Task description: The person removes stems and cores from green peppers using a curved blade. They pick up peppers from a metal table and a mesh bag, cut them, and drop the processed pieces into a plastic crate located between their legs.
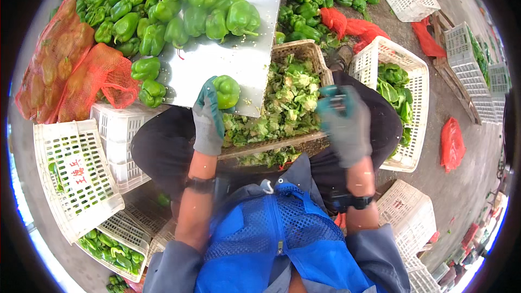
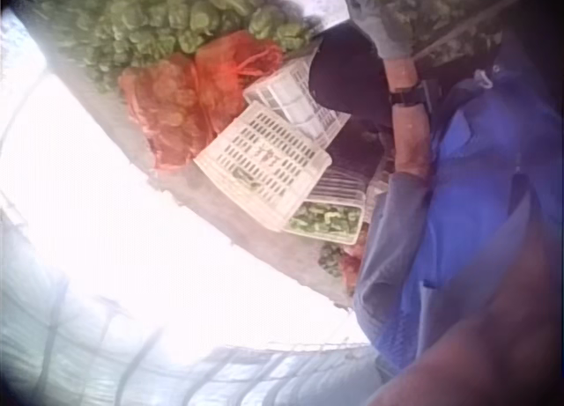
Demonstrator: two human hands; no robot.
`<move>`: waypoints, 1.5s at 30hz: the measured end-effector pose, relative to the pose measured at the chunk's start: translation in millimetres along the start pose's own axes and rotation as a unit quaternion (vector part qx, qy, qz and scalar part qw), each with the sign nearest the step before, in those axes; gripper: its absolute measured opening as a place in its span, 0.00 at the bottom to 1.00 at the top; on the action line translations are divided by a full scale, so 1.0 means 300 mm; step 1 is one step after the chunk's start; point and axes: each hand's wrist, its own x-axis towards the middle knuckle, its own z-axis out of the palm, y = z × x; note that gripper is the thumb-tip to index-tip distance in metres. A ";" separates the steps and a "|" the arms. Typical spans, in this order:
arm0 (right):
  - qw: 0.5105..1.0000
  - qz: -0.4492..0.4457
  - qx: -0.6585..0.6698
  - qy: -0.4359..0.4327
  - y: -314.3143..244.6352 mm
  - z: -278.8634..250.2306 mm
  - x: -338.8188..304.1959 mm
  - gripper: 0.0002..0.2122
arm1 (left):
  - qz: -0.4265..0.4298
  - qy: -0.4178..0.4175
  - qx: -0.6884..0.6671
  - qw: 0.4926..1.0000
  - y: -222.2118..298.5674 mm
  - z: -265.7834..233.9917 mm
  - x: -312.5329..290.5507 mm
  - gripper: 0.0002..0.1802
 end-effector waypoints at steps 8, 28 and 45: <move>0.987 -0.077 -0.112 -0.086 0.108 0.457 -0.036 0.12 | 0.010 0.059 -0.077 0.995 -0.040 0.069 -0.023 0.30; 0.950 -0.106 -0.259 -0.135 0.134 0.569 0.060 0.12 | 0.002 0.138 -0.079 0.987 -0.044 0.068 -0.002 0.24; 0.912 -0.086 -0.343 -0.207 0.124 0.541 0.049 0.16 | 0.063 0.122 0.004 0.990 -0.022 0.102 -0.074 0.30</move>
